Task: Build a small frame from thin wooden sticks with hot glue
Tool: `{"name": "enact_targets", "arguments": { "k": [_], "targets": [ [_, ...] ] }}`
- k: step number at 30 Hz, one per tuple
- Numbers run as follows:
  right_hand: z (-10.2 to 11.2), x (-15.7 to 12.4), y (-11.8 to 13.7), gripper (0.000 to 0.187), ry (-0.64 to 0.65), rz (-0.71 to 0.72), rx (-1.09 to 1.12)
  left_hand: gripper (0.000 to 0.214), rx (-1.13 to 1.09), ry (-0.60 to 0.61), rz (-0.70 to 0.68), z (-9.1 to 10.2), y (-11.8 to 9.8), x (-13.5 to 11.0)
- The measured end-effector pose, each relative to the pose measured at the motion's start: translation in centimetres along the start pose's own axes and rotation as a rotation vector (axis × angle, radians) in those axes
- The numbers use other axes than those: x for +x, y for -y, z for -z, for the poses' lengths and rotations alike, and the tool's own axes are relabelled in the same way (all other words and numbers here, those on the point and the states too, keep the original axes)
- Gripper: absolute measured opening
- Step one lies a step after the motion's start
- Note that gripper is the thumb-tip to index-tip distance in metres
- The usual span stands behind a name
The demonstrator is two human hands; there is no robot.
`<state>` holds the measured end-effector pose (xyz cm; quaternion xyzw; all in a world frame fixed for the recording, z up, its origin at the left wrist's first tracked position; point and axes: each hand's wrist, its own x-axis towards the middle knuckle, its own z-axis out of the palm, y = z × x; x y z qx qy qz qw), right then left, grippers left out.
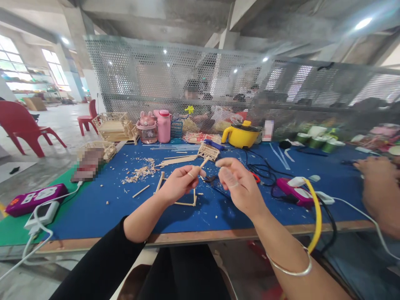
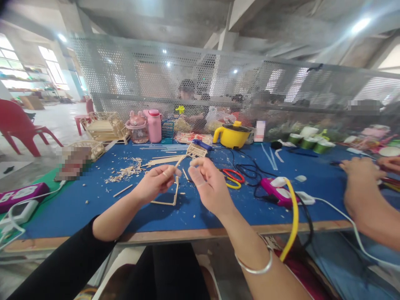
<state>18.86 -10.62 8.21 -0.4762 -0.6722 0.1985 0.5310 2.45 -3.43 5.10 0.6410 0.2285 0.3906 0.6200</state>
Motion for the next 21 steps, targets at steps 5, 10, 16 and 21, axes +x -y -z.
{"name": "enact_targets", "arguments": {
  "k": [5, 10, 16, 21],
  "targets": [
    [0.3, 0.5, 0.1, 0.017, 0.132, 0.065, -0.266, 0.040, 0.421, 0.077, -0.146, 0.1, -0.1, -0.7],
    [1.0, 0.2, -0.7, 0.016, 0.279, 0.164, -0.591, 0.034, 0.803, 0.168, -0.275, 0.8, -0.8, -0.8],
    [1.6, -1.0, -2.5, 0.021, 0.297, 0.055, -0.712, 0.039, 1.180, -0.234, -0.225, 5.2, -3.3, -2.6],
    [0.2, -2.4, -3.6, 0.020, 0.181, 0.065, -0.521, 0.048, 1.291, -1.002, -0.140, 9.9, -2.3, -7.4]
  ]
}}
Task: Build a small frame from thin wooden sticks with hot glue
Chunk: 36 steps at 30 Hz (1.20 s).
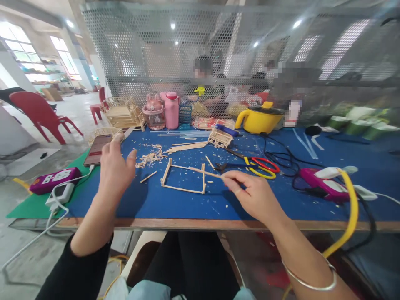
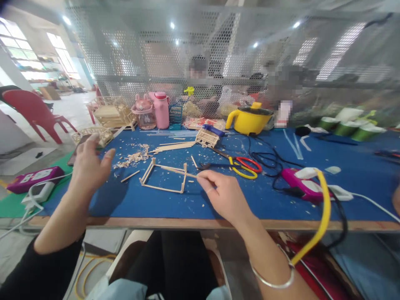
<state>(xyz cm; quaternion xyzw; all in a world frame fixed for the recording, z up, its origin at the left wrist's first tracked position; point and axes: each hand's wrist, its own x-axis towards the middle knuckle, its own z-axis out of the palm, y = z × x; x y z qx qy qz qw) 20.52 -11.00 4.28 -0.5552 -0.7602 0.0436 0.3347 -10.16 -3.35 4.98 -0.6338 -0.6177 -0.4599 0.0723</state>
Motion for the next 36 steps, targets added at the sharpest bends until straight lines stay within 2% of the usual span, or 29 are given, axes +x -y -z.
{"name": "enact_targets", "arguments": {
  "k": [1, 2, 5, 7, 9, 13, 18, 22, 28, 36],
  "targets": [
    [-0.7, 0.0, 0.3, 0.019, -0.009, 0.061, 0.018, 0.055, 0.005, -0.001, 0.008, 0.1, 0.8, -1.0],
    [-1.4, 0.1, 0.8, 0.019, -0.020, 0.125, 0.019, 0.054, -0.038, 0.059, 0.005, 0.0, 1.3, -2.1],
    [-3.2, 1.0, 2.0, 0.016, -0.045, 0.259, -0.060, 0.048, -0.364, 0.374, 0.094, -0.8, 1.5, -5.1],
    [-3.9, 1.8, 2.4, 0.014, -0.032, 0.301, -0.116, 0.054, -0.503, 0.503, 0.162, -1.6, 1.1, -6.1],
    [-4.2, 2.6, 2.4, 0.014, 0.015, 0.328, -0.139, 0.061, -0.576, 0.562, 0.215, -2.4, 0.8, -6.2],
    [-4.4, 3.4, 2.1, 0.014, 0.134, 0.337, -0.102, 0.064, -0.609, 0.574, 0.257, -2.9, 0.6, -5.7],
    [-4.7, 3.4, 2.3, 0.013, 0.179, 0.308, -0.038, 0.060, -0.600, 0.588, 0.240, -2.7, 0.0, -5.8],
    [-4.9, 3.2, 2.3, 0.014, 0.232, 0.225, -0.005, 0.063, -0.630, 0.602, 0.251, -2.6, 0.0, -6.0],
    [-5.0, 2.9, 1.8, 0.012, 0.256, 0.149, 0.030, 0.063, -0.648, 0.645, 0.264, -2.6, 0.2, -6.0],
    [-4.7, 2.7, 1.7, 0.009, 0.265, 0.142, 0.010, 0.058, -0.538, 0.604, 0.250, -2.5, -0.3, -6.1]
  ]
}}
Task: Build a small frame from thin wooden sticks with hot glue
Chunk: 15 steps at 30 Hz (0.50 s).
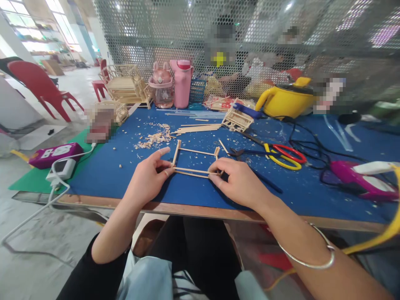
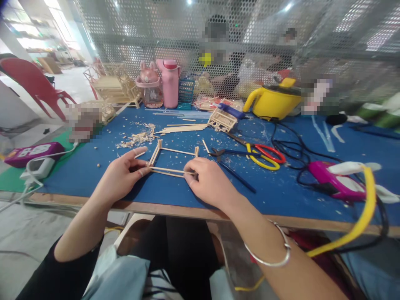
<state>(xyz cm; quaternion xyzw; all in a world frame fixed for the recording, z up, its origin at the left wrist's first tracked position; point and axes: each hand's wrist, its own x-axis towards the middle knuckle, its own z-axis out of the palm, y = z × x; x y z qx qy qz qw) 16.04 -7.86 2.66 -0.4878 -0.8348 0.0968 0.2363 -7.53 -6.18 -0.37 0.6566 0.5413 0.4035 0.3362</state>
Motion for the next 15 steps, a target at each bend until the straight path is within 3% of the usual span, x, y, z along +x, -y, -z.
{"name": "enact_targets", "arguments": {
  "k": [3, 8, 11, 15],
  "targets": [
    [-0.3, -0.7, -0.4, 0.014, -0.023, -0.010, -0.024, 0.056, 0.026, -0.008, 0.002, 0.0, 0.1, -0.1],
    [-1.2, -2.2, -1.1, 0.033, -0.233, -0.042, -0.054, 0.056, 0.054, -0.024, 0.005, -0.1, 0.0, -0.2],
    [-1.3, -2.4, -1.2, 0.020, -0.276, -0.032, -0.038, 0.056, 0.101, -0.045, 0.014, -0.1, -0.3, -0.3],
    [-1.1, -2.2, -1.1, 0.007, -0.237, -0.062, 0.034, 0.055, 0.139, -0.076, 0.009, -0.2, -0.5, -0.6]
  ]
}}
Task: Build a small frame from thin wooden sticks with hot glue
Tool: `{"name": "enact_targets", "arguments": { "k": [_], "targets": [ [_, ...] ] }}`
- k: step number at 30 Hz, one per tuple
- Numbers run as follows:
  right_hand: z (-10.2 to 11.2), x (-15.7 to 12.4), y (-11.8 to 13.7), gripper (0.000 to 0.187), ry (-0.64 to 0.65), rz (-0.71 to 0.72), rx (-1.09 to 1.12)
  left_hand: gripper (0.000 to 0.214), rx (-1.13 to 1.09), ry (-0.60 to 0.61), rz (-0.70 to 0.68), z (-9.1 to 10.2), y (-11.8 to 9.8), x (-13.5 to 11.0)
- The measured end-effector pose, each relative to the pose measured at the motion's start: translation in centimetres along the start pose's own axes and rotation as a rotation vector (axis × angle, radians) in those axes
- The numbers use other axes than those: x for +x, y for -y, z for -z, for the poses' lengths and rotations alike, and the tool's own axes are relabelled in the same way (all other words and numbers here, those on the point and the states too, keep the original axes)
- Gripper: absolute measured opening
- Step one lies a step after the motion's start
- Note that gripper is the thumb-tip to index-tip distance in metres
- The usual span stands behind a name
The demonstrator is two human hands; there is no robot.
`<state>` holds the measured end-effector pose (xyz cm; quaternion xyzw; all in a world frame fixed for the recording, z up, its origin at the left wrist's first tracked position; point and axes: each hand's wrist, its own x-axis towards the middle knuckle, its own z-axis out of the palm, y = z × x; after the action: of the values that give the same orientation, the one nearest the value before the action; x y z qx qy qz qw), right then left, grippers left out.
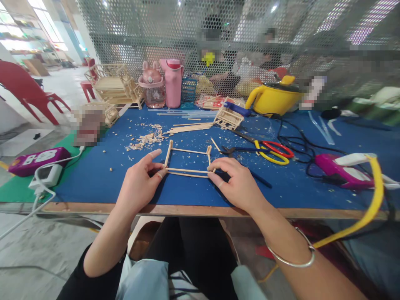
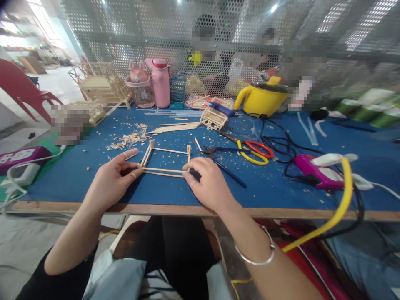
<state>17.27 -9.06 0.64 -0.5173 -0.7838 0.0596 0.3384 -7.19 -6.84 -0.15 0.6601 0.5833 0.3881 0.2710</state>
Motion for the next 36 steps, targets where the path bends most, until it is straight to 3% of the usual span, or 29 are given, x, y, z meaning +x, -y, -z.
{"name": "enact_targets", "arguments": {
  "k": [9, 17, 22, 25, 27, 32, 36],
  "targets": [
    [0.4, 0.4, 0.2, 0.008, 0.095, -0.084, 0.090, 0.056, 0.012, 0.000, -0.005, 0.0, 0.0, -0.2],
    [0.3, 0.3, 0.1, 0.005, 0.088, -0.117, 0.100, 0.054, 0.012, 0.003, -0.023, 0.0, -0.1, -0.2],
    [0.2, 0.2, 0.0, 0.026, 0.033, -0.153, 0.071, 0.055, -0.035, 0.051, -0.049, -0.1, 0.2, -0.4],
    [0.2, 0.3, 0.0, 0.010, 0.024, -0.204, 0.093, 0.054, -0.098, 0.044, -0.050, -0.1, 0.2, -0.3],
    [0.5, 0.4, -0.1, 0.004, 0.046, -0.241, 0.175, 0.053, -0.209, 0.039, -0.031, 0.0, -0.1, -0.1],
    [2.2, 1.1, -0.4, 0.020, 0.176, -0.378, 0.590, 0.055, -0.539, 0.077, 0.081, 0.9, -1.5, 0.8],
    [4.0, 2.8, -0.4, 0.025, 0.264, -0.440, 0.725, 0.056, -0.706, 0.160, 0.216, 1.9, -2.8, 2.0]
  ]
}}
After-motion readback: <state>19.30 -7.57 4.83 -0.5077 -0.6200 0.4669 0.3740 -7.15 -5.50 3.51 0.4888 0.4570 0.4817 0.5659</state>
